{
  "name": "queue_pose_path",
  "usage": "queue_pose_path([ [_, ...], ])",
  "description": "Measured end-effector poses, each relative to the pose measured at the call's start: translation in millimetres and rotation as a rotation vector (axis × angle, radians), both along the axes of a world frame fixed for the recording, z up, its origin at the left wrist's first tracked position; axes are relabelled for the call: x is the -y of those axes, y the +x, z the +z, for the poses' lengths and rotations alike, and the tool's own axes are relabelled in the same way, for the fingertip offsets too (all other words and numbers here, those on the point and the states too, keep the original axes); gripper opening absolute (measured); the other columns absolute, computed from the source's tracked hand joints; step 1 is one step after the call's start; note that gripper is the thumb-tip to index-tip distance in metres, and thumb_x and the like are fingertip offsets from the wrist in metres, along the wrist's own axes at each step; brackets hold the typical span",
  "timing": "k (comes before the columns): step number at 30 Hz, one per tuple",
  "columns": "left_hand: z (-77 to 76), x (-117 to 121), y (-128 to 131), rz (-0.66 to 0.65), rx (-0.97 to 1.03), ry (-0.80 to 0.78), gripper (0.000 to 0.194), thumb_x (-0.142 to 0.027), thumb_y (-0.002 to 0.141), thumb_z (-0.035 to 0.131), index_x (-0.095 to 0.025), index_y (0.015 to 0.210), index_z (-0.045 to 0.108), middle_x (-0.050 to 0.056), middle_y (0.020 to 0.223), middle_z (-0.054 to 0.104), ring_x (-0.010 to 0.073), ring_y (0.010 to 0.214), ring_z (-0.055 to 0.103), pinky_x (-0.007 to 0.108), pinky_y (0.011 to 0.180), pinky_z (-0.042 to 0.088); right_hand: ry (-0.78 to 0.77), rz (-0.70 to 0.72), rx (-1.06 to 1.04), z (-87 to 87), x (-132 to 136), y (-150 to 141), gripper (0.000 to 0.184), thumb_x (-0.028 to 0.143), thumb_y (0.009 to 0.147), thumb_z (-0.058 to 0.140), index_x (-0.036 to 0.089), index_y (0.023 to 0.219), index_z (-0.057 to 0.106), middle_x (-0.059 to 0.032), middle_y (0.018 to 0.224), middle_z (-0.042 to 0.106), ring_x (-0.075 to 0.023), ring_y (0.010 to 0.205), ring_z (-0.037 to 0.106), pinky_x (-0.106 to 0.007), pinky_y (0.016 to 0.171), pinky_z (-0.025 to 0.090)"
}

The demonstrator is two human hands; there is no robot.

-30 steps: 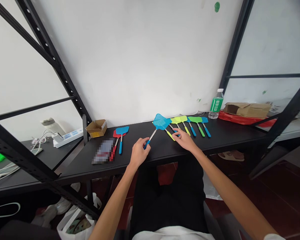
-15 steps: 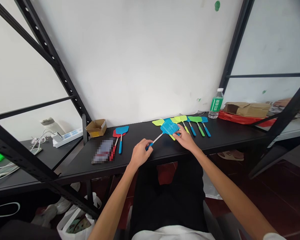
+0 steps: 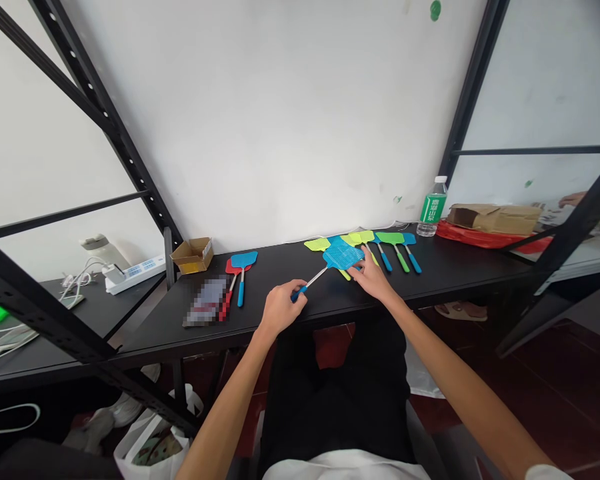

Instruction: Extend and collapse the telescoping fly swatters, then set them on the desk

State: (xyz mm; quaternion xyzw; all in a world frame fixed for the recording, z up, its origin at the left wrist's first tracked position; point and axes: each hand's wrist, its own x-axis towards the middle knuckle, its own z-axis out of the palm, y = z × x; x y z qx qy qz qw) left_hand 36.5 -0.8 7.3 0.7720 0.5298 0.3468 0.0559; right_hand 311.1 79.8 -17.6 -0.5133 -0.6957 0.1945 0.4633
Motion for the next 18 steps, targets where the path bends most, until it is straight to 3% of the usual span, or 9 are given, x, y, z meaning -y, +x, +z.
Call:
queue_pose_path([
  [7, 1.7, 1.7, 0.6, 0.01, -0.025, -0.027, 0.03, -0.022, 0.082, 0.054, -0.024, 0.106, 0.071, 0.0, 0.084, 0.072, 0.0156, 0.071, 0.063, 0.025, 0.065, 0.043, -0.04, 0.015, -0.088, 0.5, -1.8, 2.1, 0.067, 0.041, 0.083, 0.061, 0.023, 0.142, 0.036, -0.0087, 0.103, 0.072, -0.0223, 0.069, 0.068, -0.038, 0.069, 0.052],
  [18, -1.3, -0.7, -3.8, 0.007, -0.021, 0.027, 0.029, -0.042, 0.093, 0.052, -0.024, 0.101, 0.074, 0.001, 0.074, 0.068, 0.0148, 0.066, 0.059, 0.024, 0.064, 0.04, -0.092, 0.05, -0.185, -0.7, -4.9, 7.1, 0.052, 0.042, 0.081, 0.063, 0.024, 0.126, 0.042, -0.0042, 0.096, 0.07, -0.0192, 0.065, 0.068, -0.032, 0.062, 0.052],
])
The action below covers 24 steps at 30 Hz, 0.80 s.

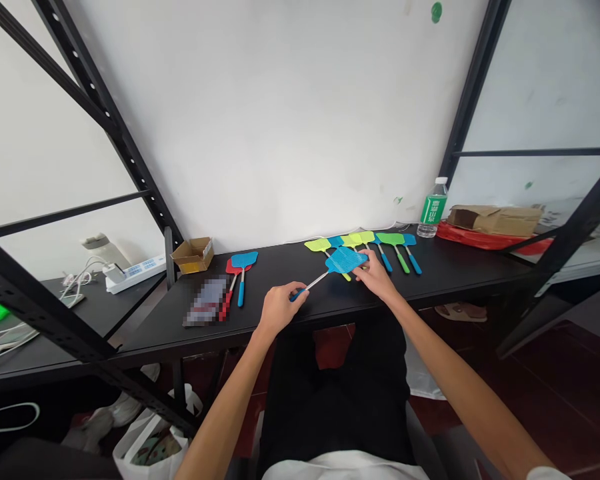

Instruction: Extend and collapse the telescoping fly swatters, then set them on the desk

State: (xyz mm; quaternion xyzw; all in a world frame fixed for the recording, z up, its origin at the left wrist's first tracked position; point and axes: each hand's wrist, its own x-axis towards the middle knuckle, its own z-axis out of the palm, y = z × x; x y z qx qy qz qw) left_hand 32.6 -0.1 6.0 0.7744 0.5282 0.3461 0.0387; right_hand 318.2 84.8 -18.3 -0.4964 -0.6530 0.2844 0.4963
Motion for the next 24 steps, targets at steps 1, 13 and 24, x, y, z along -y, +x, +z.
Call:
queue_pose_path([
  [1, -0.3, -0.1, -0.3, 0.003, -0.001, 0.002, 0.03, -0.043, 0.093, 0.052, -0.024, 0.1, 0.075, 0.001, 0.073, 0.067, 0.0146, 0.065, 0.059, 0.024, 0.064, 0.04, -0.006, 0.002, -0.016, -0.6, -0.7, 0.3, 0.052, 0.043, 0.081, 0.063, 0.025, 0.126, 0.042, -0.0038, 0.096, 0.07, -0.0189, 0.065, 0.067, -0.031, 0.061, 0.051],
  [13, -0.2, -0.5, -0.5, -0.052, 0.077, -0.016, 0.03, -0.041, 0.093, 0.054, -0.022, 0.099, 0.077, 0.0, 0.071, 0.069, 0.0138, 0.063, 0.058, 0.024, 0.064, 0.041, -0.046, 0.063, -0.218, 11.1, 9.1, -4.8, 0.05, 0.046, 0.082, 0.061, 0.023, 0.125, 0.051, -0.0055, 0.095, 0.069, -0.0152, 0.062, 0.06, -0.023, 0.044, 0.039],
  [24, -3.1, -1.4, -2.0, -0.104, 0.116, -0.033, 0.033, -0.044, 0.094, 0.053, -0.021, 0.1, 0.076, 0.002, 0.074, 0.07, 0.0149, 0.065, 0.059, 0.025, 0.063, 0.04, -0.049, 0.072, -0.225, 10.8, 8.8, -5.5, 0.047, 0.042, 0.083, 0.063, 0.024, 0.124, 0.051, -0.0053, 0.095, 0.071, -0.0138, 0.061, 0.057, -0.022, 0.045, 0.037],
])
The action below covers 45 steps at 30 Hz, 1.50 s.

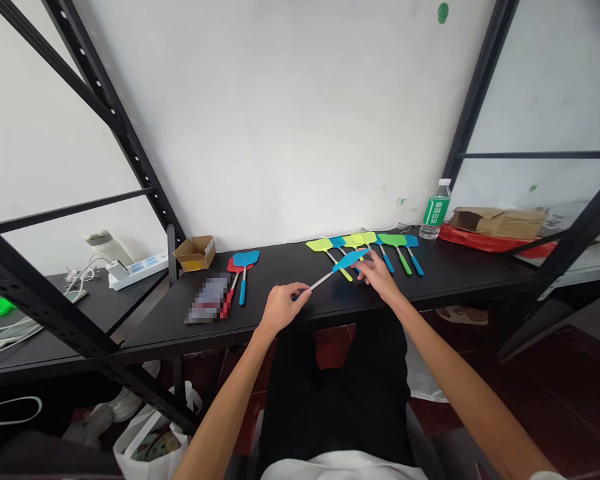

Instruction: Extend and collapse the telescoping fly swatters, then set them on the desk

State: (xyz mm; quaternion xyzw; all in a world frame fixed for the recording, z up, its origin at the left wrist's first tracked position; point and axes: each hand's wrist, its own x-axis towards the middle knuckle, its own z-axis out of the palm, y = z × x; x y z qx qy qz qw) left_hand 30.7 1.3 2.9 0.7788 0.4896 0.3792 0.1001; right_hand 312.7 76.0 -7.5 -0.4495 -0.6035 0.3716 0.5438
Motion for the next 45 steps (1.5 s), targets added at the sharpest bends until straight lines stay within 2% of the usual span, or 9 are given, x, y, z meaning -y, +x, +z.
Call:
queue_pose_path([
  [12, 0.9, -0.9, 1.4, 0.028, 0.012, -0.026, 0.031, -0.044, 0.088, 0.059, -0.02, 0.098, 0.075, 0.001, 0.068, 0.068, 0.0154, 0.063, 0.059, 0.025, 0.065, 0.041, 0.018, 0.02, 0.002, 1.4, 2.3, 0.3, 0.047, 0.041, 0.083, 0.063, 0.024, 0.126, 0.052, -0.0055, 0.095, 0.072, -0.013, 0.06, 0.057, -0.021, 0.046, 0.038],
  [19, -0.8, -2.2, -1.6, 0.062, -0.013, -0.038, 0.036, -0.049, 0.092, 0.052, -0.022, 0.097, 0.076, 0.003, 0.076, 0.071, 0.0179, 0.068, 0.062, 0.026, 0.066, 0.042, -0.008, -0.009, -0.039, -2.1, -3.2, 3.8, 0.049, 0.045, 0.082, 0.065, 0.02, 0.123, 0.057, -0.0073, 0.088, 0.073, -0.0143, 0.06, 0.057, -0.023, 0.045, 0.037],
  [30, -7.6, -10.6, -8.4, 0.021, 0.185, -0.119, 0.038, -0.051, 0.09, 0.055, -0.018, 0.094, 0.075, 0.004, 0.076, 0.072, 0.0186, 0.069, 0.063, 0.025, 0.062, 0.044, 0.012, -0.007, -0.045, -1.1, -0.6, 4.4, 0.044, 0.044, 0.081, 0.066, 0.016, 0.114, 0.063, -0.0021, 0.062, 0.065, -0.0163, 0.058, 0.057, -0.026, 0.05, 0.038],
  [38, -6.1, -11.4, -10.9, 0.032, 0.293, -0.143, 0.041, -0.052, 0.088, 0.057, -0.015, 0.092, 0.075, 0.004, 0.07, 0.068, 0.0165, 0.062, 0.058, 0.025, 0.059, 0.044, 0.026, 0.04, 0.072, 7.8, 10.8, 1.1, 0.048, 0.044, 0.085, 0.063, 0.013, 0.122, 0.063, -0.0012, 0.056, 0.062, -0.0183, 0.057, 0.058, -0.029, 0.057, 0.044],
  [45, -8.6, -15.1, -14.7, 0.046, 0.344, -0.144, 0.043, -0.053, 0.087, 0.058, -0.014, 0.092, 0.074, 0.001, 0.061, 0.06, 0.0132, 0.054, 0.05, 0.024, 0.053, 0.037, 0.049, 0.056, 0.103, 11.8, 16.8, -10.8, 0.049, 0.042, 0.085, 0.062, 0.013, 0.124, 0.063, 0.0005, 0.053, 0.06, -0.0178, 0.053, 0.057, -0.03, 0.059, 0.046],
])
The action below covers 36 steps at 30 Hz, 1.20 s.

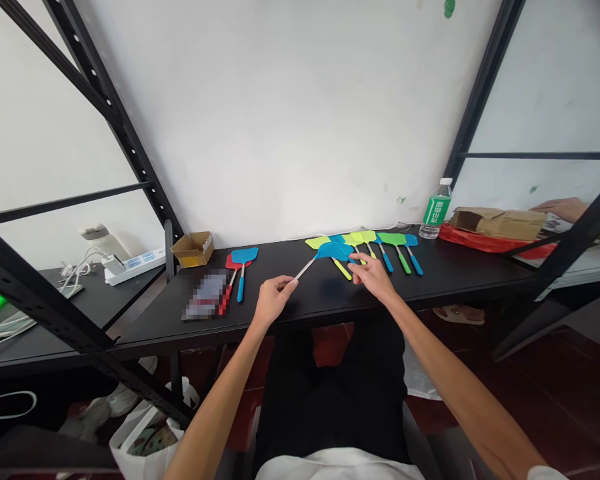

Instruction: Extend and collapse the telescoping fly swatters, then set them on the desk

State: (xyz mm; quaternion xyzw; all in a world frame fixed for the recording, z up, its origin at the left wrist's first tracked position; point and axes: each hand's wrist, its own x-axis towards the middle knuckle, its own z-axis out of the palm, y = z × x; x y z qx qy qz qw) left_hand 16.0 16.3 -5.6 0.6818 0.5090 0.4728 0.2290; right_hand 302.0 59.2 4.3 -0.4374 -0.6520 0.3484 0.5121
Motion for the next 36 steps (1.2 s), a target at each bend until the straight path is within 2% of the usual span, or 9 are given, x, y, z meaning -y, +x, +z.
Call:
queue_pose_path([
  [11, 2.8, 0.6, -0.6, 0.049, 0.017, -0.006, 0.044, -0.053, 0.085, 0.059, -0.012, 0.094, 0.075, 0.003, 0.065, 0.065, 0.0143, 0.057, 0.054, 0.024, 0.053, 0.038, -0.036, 0.021, 0.037, -5.1, 9.0, -20.5, 0.055, 0.037, 0.084, 0.06, 0.012, 0.134, 0.057, 0.0041, 0.049, 0.057, -0.0161, 0.05, 0.054, -0.028, 0.057, 0.041],
  [23, 3.1, 1.2, -1.0, 0.06, 0.018, -0.003, 0.045, -0.054, 0.083, 0.06, -0.014, 0.094, 0.076, 0.005, 0.067, 0.068, 0.0176, 0.061, 0.06, 0.025, 0.054, 0.042, -0.069, 0.029, 0.028, -16.2, -1.2, -16.3, 0.055, 0.039, 0.084, 0.059, 0.015, 0.134, 0.058, 0.0052, 0.046, 0.053, -0.0162, 0.046, 0.05, -0.028, 0.054, 0.038],
  [36, 1.5, -0.8, -1.6, 0.054, 0.054, -0.001, 0.043, -0.051, 0.082, 0.062, -0.014, 0.096, 0.077, 0.006, 0.065, 0.069, 0.0184, 0.062, 0.062, 0.026, 0.055, 0.045, -0.094, 0.044, -0.046, -19.1, -6.1, -14.4, 0.062, 0.037, 0.084, 0.059, 0.01, 0.14, 0.051, 0.0039, 0.047, 0.057, -0.0165, 0.049, 0.054, -0.028, 0.054, 0.04],
])
